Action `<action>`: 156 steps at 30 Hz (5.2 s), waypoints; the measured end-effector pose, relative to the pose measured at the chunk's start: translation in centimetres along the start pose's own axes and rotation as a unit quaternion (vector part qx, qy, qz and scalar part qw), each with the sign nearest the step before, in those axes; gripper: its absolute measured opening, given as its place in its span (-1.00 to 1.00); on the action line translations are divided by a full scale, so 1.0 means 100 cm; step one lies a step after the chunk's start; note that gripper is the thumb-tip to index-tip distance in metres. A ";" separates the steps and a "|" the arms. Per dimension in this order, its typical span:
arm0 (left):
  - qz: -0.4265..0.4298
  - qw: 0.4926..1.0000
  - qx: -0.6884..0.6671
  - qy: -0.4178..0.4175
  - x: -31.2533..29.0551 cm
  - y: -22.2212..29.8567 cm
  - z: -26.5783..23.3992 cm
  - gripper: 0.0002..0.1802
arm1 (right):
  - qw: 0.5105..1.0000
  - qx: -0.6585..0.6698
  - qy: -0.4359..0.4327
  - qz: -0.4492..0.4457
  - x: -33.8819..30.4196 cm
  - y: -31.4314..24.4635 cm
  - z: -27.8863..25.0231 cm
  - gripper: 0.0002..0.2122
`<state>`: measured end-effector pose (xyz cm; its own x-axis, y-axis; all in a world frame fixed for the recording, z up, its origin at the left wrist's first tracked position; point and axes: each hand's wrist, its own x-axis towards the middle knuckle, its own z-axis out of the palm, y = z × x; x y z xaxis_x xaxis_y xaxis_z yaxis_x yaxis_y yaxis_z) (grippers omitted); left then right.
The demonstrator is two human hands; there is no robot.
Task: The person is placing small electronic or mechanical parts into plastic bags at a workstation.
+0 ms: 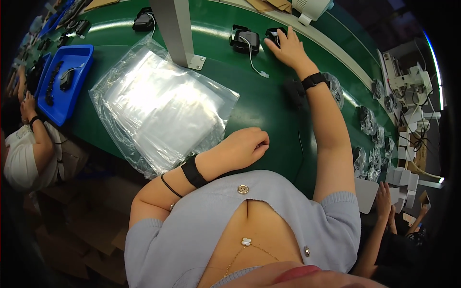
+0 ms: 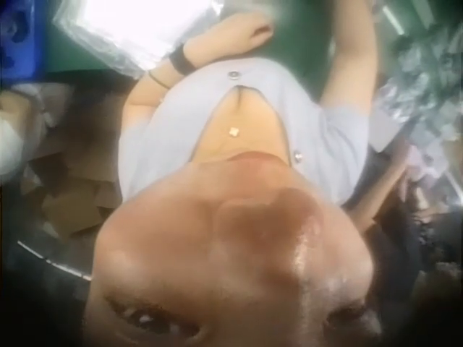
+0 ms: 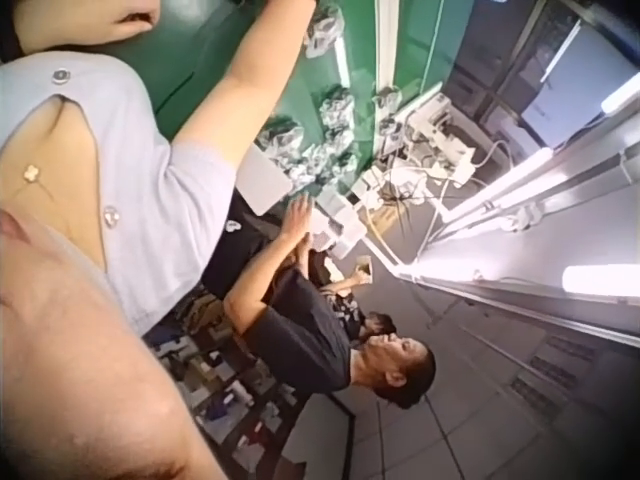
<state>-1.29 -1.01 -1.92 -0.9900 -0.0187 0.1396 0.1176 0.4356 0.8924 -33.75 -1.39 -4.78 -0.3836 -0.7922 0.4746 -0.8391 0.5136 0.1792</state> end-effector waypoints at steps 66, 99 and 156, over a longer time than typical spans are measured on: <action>-0.170 0.973 0.146 0.059 -0.036 0.021 0.004 -0.78 | 0.159 0.972 -0.150 0.081 -0.211 -0.074 -0.183 -0.38; 0.240 0.893 0.254 0.285 -0.011 0.070 0.037 -0.85 | 0.527 0.824 0.016 0.207 -0.208 -0.090 -0.187 -0.59; -0.043 0.941 0.156 0.298 0.026 -0.020 0.014 -0.66 | 0.963 0.247 -0.107 0.006 -0.213 -0.058 -0.179 -0.31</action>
<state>-4.18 -0.65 -3.96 -0.7645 -0.5273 0.3708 -0.0824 0.6504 0.7551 -13.80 18.46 -0.48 -0.4207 -0.8643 0.2755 -0.8950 0.3458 -0.2819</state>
